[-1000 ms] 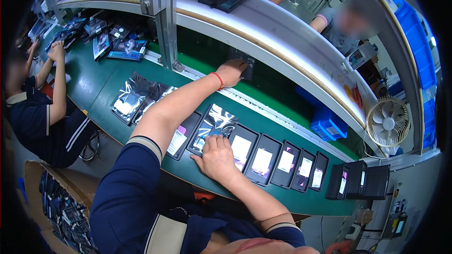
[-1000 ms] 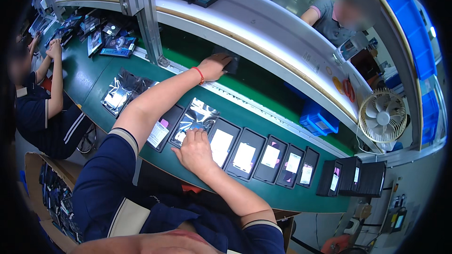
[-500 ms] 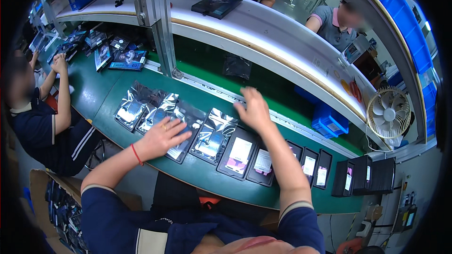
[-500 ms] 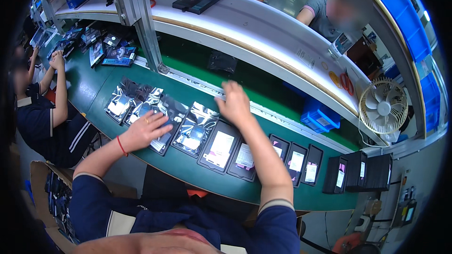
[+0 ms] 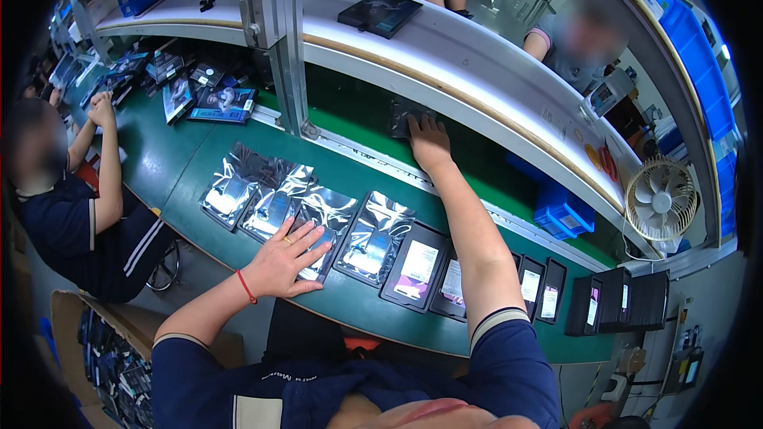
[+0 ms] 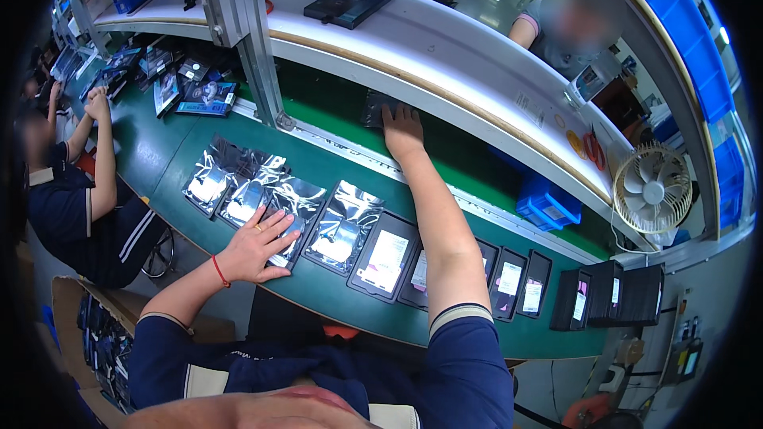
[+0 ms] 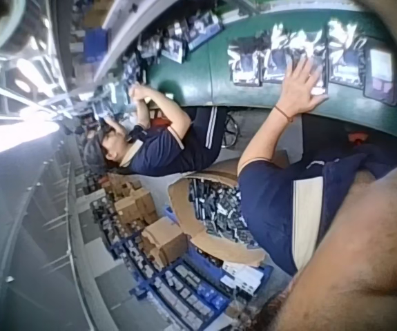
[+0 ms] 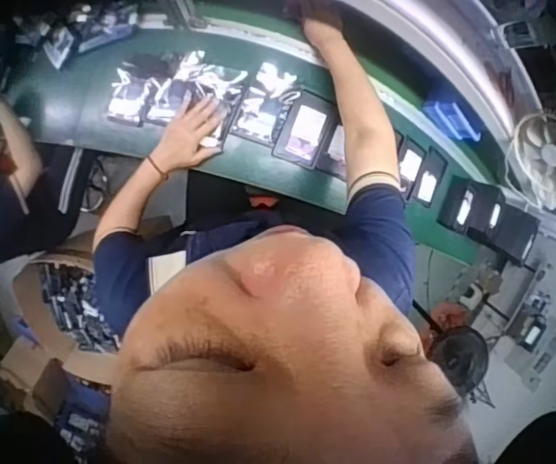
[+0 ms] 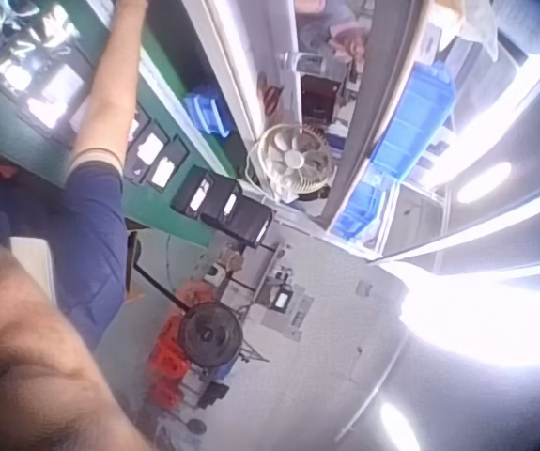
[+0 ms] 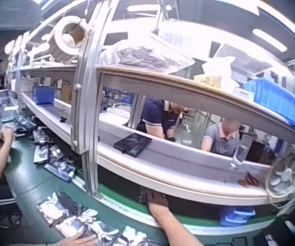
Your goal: The person is assembling and packaging small electronic components into boxes on an assembly line.
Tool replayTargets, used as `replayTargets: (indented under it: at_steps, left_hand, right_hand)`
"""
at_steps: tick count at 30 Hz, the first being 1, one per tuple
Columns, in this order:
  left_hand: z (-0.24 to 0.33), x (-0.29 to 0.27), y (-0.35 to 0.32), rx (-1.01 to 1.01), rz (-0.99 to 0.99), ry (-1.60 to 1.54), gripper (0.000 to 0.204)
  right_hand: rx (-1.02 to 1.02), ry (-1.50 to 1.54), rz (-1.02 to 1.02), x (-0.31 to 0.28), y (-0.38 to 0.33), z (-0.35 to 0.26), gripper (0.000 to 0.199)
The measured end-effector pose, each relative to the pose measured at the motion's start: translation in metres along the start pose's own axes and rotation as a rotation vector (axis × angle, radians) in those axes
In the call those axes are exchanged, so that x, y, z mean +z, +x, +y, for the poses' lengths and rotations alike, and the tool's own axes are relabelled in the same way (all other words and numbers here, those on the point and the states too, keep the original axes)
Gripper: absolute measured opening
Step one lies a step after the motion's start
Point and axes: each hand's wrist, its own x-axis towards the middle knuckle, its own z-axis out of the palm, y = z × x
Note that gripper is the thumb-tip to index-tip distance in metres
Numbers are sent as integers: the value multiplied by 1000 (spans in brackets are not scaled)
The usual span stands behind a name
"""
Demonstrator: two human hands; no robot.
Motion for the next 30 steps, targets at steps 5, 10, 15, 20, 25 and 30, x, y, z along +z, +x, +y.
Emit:
replayTargets:
  at_steps: [5, 10, 15, 20, 25, 30]
  left_hand:
    - [-1, 2, 1, 5, 3, -13, 69]
    - [0, -6, 8, 24, 83, -14, 69]
    - [-10, -29, 79, 69, 249, -25, 61]
    - [-55, 8, 205, 100, 171, 4, 60]
    - [-81, 50, 304, -77, -6, 69, 70]
    - [-97, 75, 322, -169, -146, 43, 78]
  right_hand:
    - [-67, -122, 93, -13, -12, -3, 39]
    - [-152, 72, 293, -95, -95, -15, 42]
    - [-150, 87, 212, -142, -216, -49, 40]
    - [-92, 98, 100, -141, -266, -82, 39]
    - [-99, 192, 43, -140, -279, -103, 51]
    - [-135, 298, 30, -146, -275, -111, 56]
